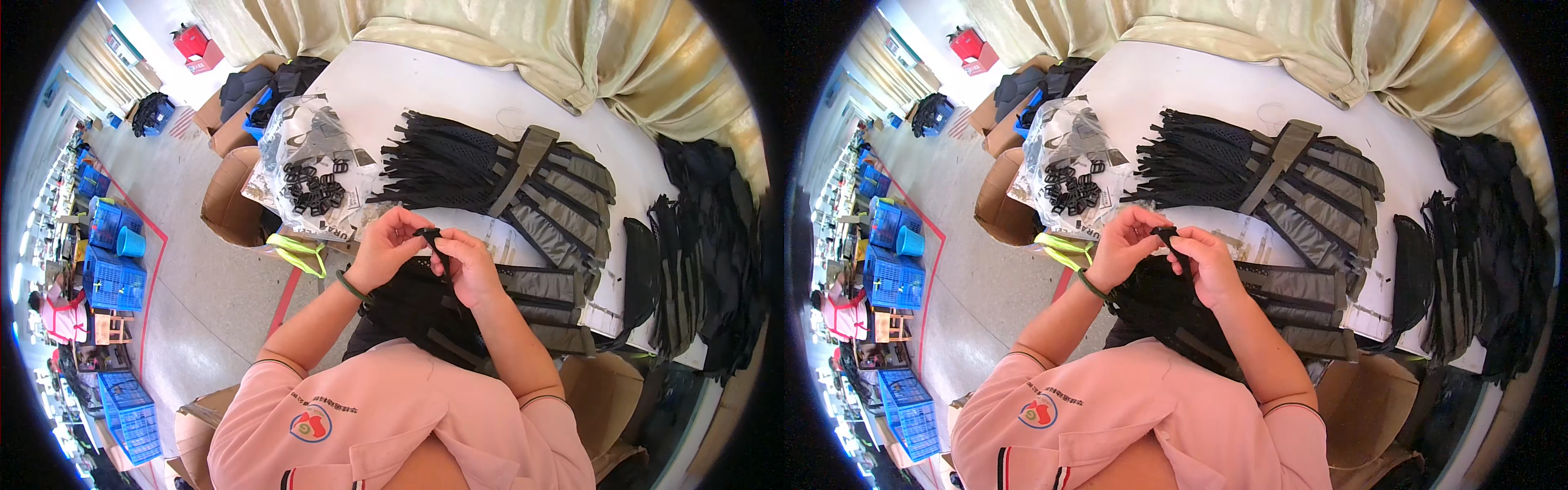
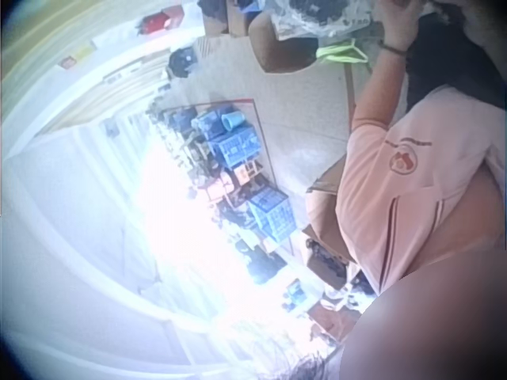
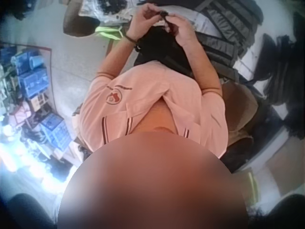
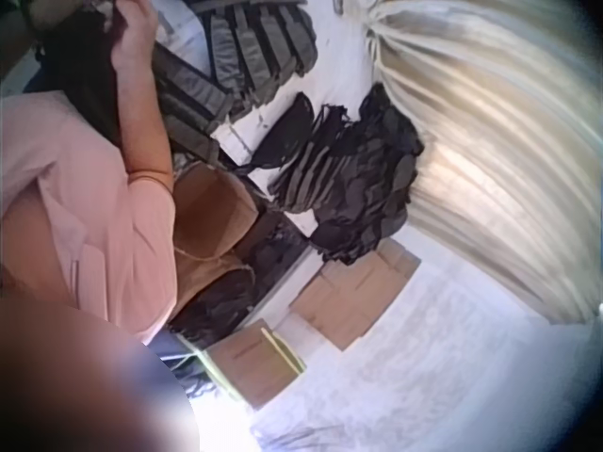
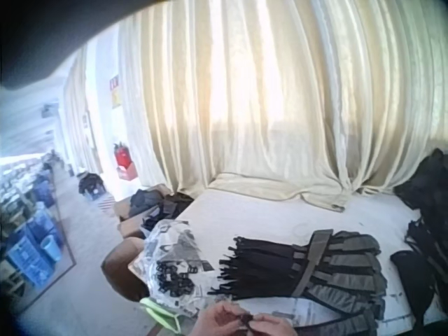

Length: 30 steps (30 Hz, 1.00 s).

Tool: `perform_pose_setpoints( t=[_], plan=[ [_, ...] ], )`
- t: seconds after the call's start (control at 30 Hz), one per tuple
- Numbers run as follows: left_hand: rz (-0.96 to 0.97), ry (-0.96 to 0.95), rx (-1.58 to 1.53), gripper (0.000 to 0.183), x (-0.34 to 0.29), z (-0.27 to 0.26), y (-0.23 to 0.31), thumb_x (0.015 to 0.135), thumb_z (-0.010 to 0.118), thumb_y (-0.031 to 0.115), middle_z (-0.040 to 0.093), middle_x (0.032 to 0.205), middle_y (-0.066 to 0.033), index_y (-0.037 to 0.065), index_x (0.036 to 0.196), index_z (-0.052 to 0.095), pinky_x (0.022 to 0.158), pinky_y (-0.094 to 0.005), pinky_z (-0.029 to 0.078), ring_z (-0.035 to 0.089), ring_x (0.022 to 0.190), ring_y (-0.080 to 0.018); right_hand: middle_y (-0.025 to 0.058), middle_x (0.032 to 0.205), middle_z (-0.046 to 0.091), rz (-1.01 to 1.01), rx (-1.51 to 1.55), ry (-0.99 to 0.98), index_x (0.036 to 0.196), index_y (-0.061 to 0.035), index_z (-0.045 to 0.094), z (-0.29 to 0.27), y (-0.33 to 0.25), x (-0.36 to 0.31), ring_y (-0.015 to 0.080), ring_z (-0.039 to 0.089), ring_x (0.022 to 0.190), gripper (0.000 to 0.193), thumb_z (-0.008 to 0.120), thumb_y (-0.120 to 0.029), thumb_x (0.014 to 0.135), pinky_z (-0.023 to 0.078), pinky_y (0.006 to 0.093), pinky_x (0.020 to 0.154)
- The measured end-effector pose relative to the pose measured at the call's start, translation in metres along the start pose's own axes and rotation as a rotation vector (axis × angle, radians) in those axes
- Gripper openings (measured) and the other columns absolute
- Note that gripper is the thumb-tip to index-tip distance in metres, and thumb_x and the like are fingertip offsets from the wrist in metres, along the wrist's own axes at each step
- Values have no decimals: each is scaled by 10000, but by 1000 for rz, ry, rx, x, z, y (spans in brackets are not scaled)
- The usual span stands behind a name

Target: The person is assembling black mesh panels by attaching small plastic clips or fasteners to the edges.

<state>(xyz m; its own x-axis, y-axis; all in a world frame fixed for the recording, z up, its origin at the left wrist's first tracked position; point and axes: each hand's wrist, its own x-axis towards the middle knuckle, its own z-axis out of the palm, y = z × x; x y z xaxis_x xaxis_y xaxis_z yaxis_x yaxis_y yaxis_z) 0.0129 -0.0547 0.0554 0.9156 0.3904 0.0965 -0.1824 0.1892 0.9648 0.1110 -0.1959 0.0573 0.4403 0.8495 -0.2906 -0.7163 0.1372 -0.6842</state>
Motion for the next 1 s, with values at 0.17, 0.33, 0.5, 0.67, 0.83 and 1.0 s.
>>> perform_pose_setpoints(
  t=[0.17,0.33,0.5,0.67,0.83,1.0],
  plan=[
    [129,-19,75,216,-1,0,-7,796,569,-109,581,1037,-82,-1,981,547,811,-252,485,571,937,-110,12,758,591,-114,-125,26,883,-32,619,1,3,-3,91,538,657,100,598,-122,842,421,220,582],
    [269,-13,131,239,-4,2,-8,793,555,-144,562,1075,-110,3,981,549,851,-285,485,574,983,-154,11,752,589,-104,-20,-2,893,-39,612,5,3,-8,84,523,646,93,596,-120,849,416,216,588],
    [308,-14,125,264,-8,9,-7,796,532,-161,549,1098,-127,7,999,550,848,-291,488,572,1000,-178,14,751,586,-98,117,-23,898,-38,601,8,10,-10,83,511,636,95,594,-125,860,415,216,594],
    [347,-4,217,275,-12,10,-7,808,512,-164,541,1111,-142,12,1017,546,830,-282,490,568,1005,-184,23,792,611,-236,-25,-9,934,-14,616,14,9,-12,82,538,682,97,589,-81,869,429,221,622],
    [325,-7,190,280,-12,10,-8,800,529,-159,551,1107,-135,18,1016,550,817,-281,498,582,975,-179,27,816,618,-274,-200,-14,943,-5,619,8,5,-12,67,539,701,97,586,-61,872,427,207,620],
    [380,3,394,249,-13,13,-7,787,559,-144,579,1068,-122,21,973,573,775,-278,509,596,951,-178,14,780,602,-339,-297,56,905,-12,609,14,2,-17,52,519,675,69,588,-68,871,418,193,605]
  ],
)
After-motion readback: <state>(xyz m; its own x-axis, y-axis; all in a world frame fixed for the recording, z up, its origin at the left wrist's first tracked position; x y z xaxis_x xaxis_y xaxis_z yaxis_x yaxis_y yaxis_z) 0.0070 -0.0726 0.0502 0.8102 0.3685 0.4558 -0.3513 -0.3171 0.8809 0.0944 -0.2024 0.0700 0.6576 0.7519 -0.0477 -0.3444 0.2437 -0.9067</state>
